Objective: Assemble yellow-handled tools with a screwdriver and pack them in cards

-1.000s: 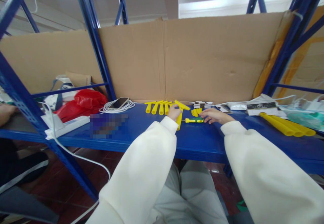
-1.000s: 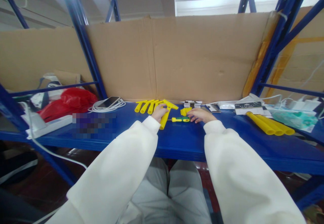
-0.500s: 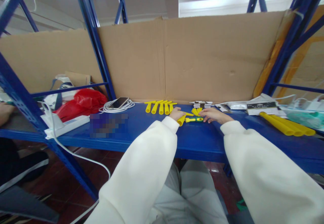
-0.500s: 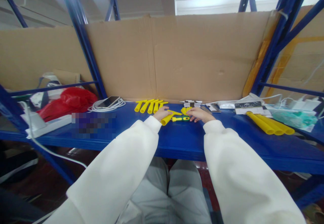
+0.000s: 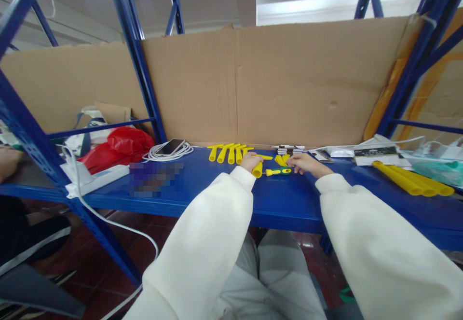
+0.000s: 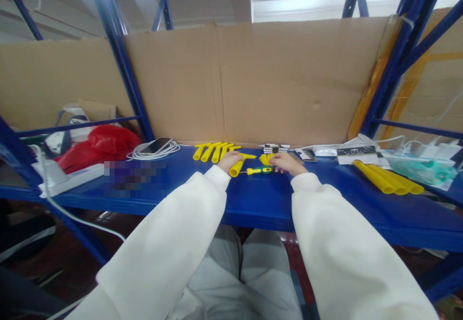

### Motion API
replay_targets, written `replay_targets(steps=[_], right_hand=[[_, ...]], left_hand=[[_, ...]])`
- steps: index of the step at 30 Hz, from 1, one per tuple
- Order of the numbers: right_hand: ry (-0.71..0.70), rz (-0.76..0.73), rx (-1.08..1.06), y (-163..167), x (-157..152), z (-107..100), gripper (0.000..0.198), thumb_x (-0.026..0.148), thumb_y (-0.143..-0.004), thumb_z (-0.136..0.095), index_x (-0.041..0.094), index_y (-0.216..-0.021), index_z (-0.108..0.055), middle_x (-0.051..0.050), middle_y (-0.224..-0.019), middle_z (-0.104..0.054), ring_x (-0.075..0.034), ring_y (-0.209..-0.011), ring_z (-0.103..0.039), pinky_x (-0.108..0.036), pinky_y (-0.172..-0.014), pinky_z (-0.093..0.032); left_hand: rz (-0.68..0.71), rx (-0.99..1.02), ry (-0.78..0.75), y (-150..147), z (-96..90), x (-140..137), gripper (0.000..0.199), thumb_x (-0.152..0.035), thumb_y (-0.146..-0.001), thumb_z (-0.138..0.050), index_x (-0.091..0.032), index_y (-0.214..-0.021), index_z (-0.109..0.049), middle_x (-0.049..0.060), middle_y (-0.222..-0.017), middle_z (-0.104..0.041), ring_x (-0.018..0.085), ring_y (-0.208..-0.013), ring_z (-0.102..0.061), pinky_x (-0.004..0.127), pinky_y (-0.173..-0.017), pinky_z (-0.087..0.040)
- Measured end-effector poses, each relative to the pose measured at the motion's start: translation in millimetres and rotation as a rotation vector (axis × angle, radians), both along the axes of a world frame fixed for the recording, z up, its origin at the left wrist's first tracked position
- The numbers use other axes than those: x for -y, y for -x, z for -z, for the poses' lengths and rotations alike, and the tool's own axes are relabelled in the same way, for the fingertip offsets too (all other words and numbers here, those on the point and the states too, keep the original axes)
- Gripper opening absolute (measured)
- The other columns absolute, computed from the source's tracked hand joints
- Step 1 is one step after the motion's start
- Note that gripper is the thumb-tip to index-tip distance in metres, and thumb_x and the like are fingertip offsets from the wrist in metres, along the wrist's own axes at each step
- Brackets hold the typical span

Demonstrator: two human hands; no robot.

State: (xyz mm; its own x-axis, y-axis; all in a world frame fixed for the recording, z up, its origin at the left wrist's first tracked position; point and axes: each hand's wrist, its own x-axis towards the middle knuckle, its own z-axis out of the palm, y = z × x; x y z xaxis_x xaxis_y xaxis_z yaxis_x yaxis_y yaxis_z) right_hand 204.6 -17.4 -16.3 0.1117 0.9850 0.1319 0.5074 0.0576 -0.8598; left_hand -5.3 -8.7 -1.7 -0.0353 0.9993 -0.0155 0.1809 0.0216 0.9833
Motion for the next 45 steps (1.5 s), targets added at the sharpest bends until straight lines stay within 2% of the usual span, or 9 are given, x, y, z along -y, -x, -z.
replay_targets(steps=[4,6,9,13,19,28,33,39,45], right_hand=[[-0.21,0.219,0.109,-17.5,-22.2,6.3,0.018,0.006,-0.069,-0.061,0.019,-0.057,-0.059,0.0,-0.05,-0.057,-0.012,-0.045,-0.052,-0.022,-0.046,-0.041],[-0.27,0.353,0.168,-26.3,-32.1,7.9,0.017,0.003,-0.067,-0.06,0.019,-0.068,-0.063,-0.001,-0.058,-0.062,-0.017,-0.059,-0.06,-0.025,-0.057,-0.047],[-0.269,0.448,0.331,-34.0,-42.7,7.7,0.033,0.003,-0.067,-0.059,0.016,-0.097,-0.067,-0.009,-0.082,-0.071,-0.023,-0.081,-0.067,-0.03,-0.073,-0.052],[-0.242,0.389,0.514,-30.7,-53.1,4.0,0.045,0.011,-0.078,-0.057,0.011,-0.123,-0.062,-0.019,-0.112,-0.069,-0.028,-0.105,-0.065,-0.036,-0.09,-0.05],[-0.181,0.348,0.797,-13.3,-58.9,-4.9,0.052,0.014,-0.088,-0.045,0.012,-0.139,-0.054,-0.023,-0.133,-0.056,-0.033,-0.122,-0.055,-0.042,-0.099,-0.044],[-0.158,0.321,1.066,-5.6,-51.3,-7.5,0.04,0.011,-0.092,-0.037,0.014,-0.114,-0.071,-0.02,-0.117,-0.065,-0.029,-0.111,-0.061,-0.038,-0.088,-0.046],[-0.288,0.386,0.963,-6.6,-44.8,-9.2,0.038,0.019,-0.095,-0.037,0.013,-0.108,-0.072,-0.021,-0.113,-0.065,-0.028,-0.103,-0.064,-0.034,-0.081,-0.047],[-0.513,0.389,0.635,-12.8,-41.7,-7.9,0.032,0.028,-0.09,-0.047,0.016,-0.104,-0.073,-0.016,-0.099,-0.073,-0.03,-0.093,-0.068,-0.039,-0.082,-0.051],[-0.678,0.23,0.255,-8.9,-35.6,-4.7,0.023,0.027,-0.081,-0.055,0.017,-0.092,-0.072,-0.013,-0.095,-0.075,-0.028,-0.092,-0.071,-0.041,-0.086,-0.055]], left_hand=[[0.013,0.083,-0.005,-0.2,-0.1,-2.7,0.037,-0.002,-0.072,-0.066,-0.016,-0.106,-0.069,0.003,-0.078,-0.066,0.016,-0.077,-0.065,0.025,-0.071,-0.053],[0.011,0.125,-0.005,-0.6,0.9,-4.3,0.033,-0.001,-0.071,-0.064,-0.018,-0.098,-0.071,0.0,-0.07,-0.063,0.015,-0.072,-0.063,0.025,-0.068,-0.053],[0.013,0.178,-0.013,-1.6,2.9,-6.4,0.03,0.001,-0.07,-0.063,-0.02,-0.09,-0.071,-0.003,-0.063,-0.057,0.013,-0.067,-0.059,0.023,-0.066,-0.051],[0.006,0.267,0.018,-4.0,3.5,-7.6,0.028,0.001,-0.069,-0.062,-0.021,-0.085,-0.07,-0.004,-0.059,-0.054,0.013,-0.065,-0.058,0.025,-0.067,-0.05],[0.025,0.398,0.048,-6.2,1.7,-6.9,0.026,0.007,-0.063,-0.057,-0.019,-0.067,-0.06,-0.004,-0.058,-0.054,0.011,-0.058,-0.056,0.024,-0.061,-0.046],[0.02,0.421,0.062,-5.3,-0.1,-6.2,0.027,0.006,-0.062,-0.057,-0.02,-0.069,-0.064,-0.003,-0.056,-0.056,0.014,-0.06,-0.058,0.028,-0.065,-0.049],[-0.007,0.43,0.046,-5.0,0.0,-6.3,0.029,0.007,-0.064,-0.055,-0.019,-0.073,-0.066,-0.004,-0.051,-0.052,0.013,-0.056,-0.056,0.027,-0.064,-0.049],[-0.005,0.445,0.007,-3.1,2.9,-9.2,0.028,0.005,-0.064,-0.057,-0.017,-0.074,-0.07,-0.002,-0.055,-0.056,0.015,-0.057,-0.058,0.028,-0.062,-0.051],[-0.019,0.452,0.024,-2.0,-0.5,-7.4,0.018,-0.006,-0.076,-0.061,-0.014,-0.09,-0.07,-0.001,-0.058,-0.058,0.013,-0.054,-0.057,0.026,-0.058,-0.051]])
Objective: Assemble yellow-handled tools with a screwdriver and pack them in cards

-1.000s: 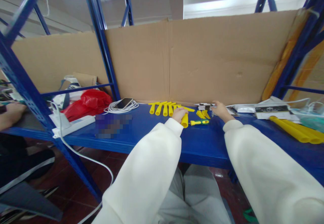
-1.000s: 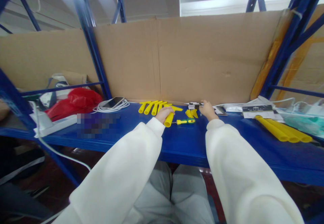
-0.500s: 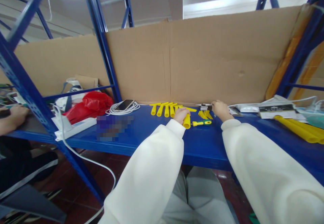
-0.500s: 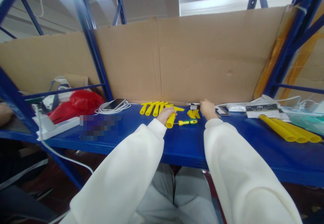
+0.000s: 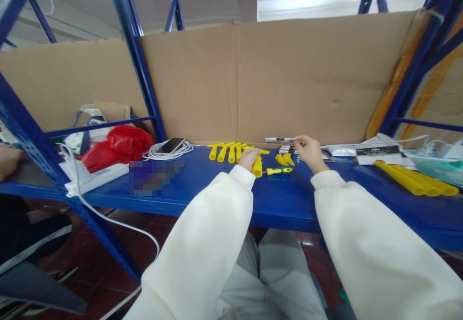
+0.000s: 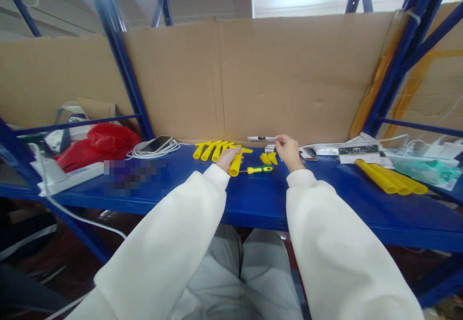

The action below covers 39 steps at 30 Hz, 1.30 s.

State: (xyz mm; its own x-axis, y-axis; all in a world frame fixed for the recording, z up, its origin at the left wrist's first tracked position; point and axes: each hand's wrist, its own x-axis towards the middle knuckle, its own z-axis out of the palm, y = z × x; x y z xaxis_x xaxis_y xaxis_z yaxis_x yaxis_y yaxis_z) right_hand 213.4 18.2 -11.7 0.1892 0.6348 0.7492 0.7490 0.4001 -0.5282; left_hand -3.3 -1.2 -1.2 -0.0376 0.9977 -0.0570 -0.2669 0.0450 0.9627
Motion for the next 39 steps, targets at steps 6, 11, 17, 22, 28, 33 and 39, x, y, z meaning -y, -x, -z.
replay_targets(steps=[6,11,17,22,28,33,39], right_hand=[[-0.022,-0.278,-0.21,19.0,1.8,2.4,0.019,0.023,-0.074,-0.056,0.018,-0.087,-0.068,-0.009,-0.093,-0.076,-0.024,-0.086,-0.073,-0.04,-0.082,-0.057],[0.001,-0.329,-0.355,26.8,3.9,2.6,0.018,0.024,-0.071,-0.058,0.019,-0.086,-0.066,-0.008,-0.089,-0.076,-0.023,-0.079,-0.073,-0.039,-0.078,-0.058],[0.047,-0.332,-0.444,29.2,5.9,1.1,0.019,0.022,-0.071,-0.059,0.018,-0.089,-0.065,-0.008,-0.087,-0.075,-0.021,-0.073,-0.073,-0.034,-0.072,-0.058],[0.173,-0.362,-0.365,36.0,10.9,2.6,0.027,0.019,-0.072,-0.059,0.017,-0.098,-0.064,-0.01,-0.102,-0.075,-0.017,-0.067,-0.072,-0.026,-0.058,-0.055],[0.251,-0.339,-0.355,36.1,10.4,4.1,0.032,0.017,-0.072,-0.058,0.017,-0.103,-0.064,-0.011,-0.108,-0.073,-0.013,-0.06,-0.069,-0.024,-0.055,-0.056],[0.215,-0.349,-0.218,36.1,10.9,4.0,0.026,0.02,-0.072,-0.062,0.018,-0.097,-0.069,-0.008,-0.098,-0.075,-0.018,-0.072,-0.07,-0.033,-0.069,-0.059],[0.207,-0.434,-0.177,39.3,13.4,5.6,0.026,0.034,-0.076,-0.069,0.019,-0.096,-0.07,-0.007,-0.098,-0.075,-0.02,-0.076,-0.07,-0.038,-0.076,-0.058]], left_hand=[[0.036,0.05,0.021,0.4,-0.2,-1.1,0.017,-0.027,-0.09,-0.057,-0.015,-0.086,-0.069,0.0,-0.056,-0.053,0.014,-0.055,-0.056,0.027,-0.062,-0.051],[0.042,0.015,0.03,0.2,-1.6,0.1,0.01,-0.019,-0.088,-0.06,-0.016,-0.081,-0.066,-0.001,-0.054,-0.053,0.011,-0.047,-0.051,0.022,-0.053,-0.046],[0.025,0.02,0.041,-0.5,-2.8,1.6,0.01,-0.02,-0.086,-0.063,-0.015,-0.079,-0.067,0.0,-0.052,-0.055,0.011,-0.045,-0.05,0.023,-0.049,-0.045],[-0.011,0.045,0.009,-1.1,2.7,-4.2,0.008,-0.01,-0.08,-0.064,-0.016,-0.078,-0.068,0.001,-0.055,-0.056,0.018,-0.057,-0.062,0.03,-0.064,-0.053],[-0.035,0.067,0.02,-1.1,5.4,-7.7,0.013,-0.007,-0.077,-0.063,-0.018,-0.072,-0.066,0.001,-0.053,-0.055,0.021,-0.067,-0.067,0.035,-0.074,-0.056],[-0.052,0.037,0.003,-1.0,4.9,-5.9,0.015,-0.008,-0.077,-0.061,-0.018,-0.066,-0.063,0.003,-0.054,-0.055,0.023,-0.071,-0.068,0.037,-0.076,-0.056],[-0.054,0.048,-0.021,-0.9,6.1,-5.0,0.017,-0.008,-0.078,-0.059,-0.018,-0.065,-0.062,0.003,-0.055,-0.057,0.022,-0.07,-0.067,0.038,-0.078,-0.056]])
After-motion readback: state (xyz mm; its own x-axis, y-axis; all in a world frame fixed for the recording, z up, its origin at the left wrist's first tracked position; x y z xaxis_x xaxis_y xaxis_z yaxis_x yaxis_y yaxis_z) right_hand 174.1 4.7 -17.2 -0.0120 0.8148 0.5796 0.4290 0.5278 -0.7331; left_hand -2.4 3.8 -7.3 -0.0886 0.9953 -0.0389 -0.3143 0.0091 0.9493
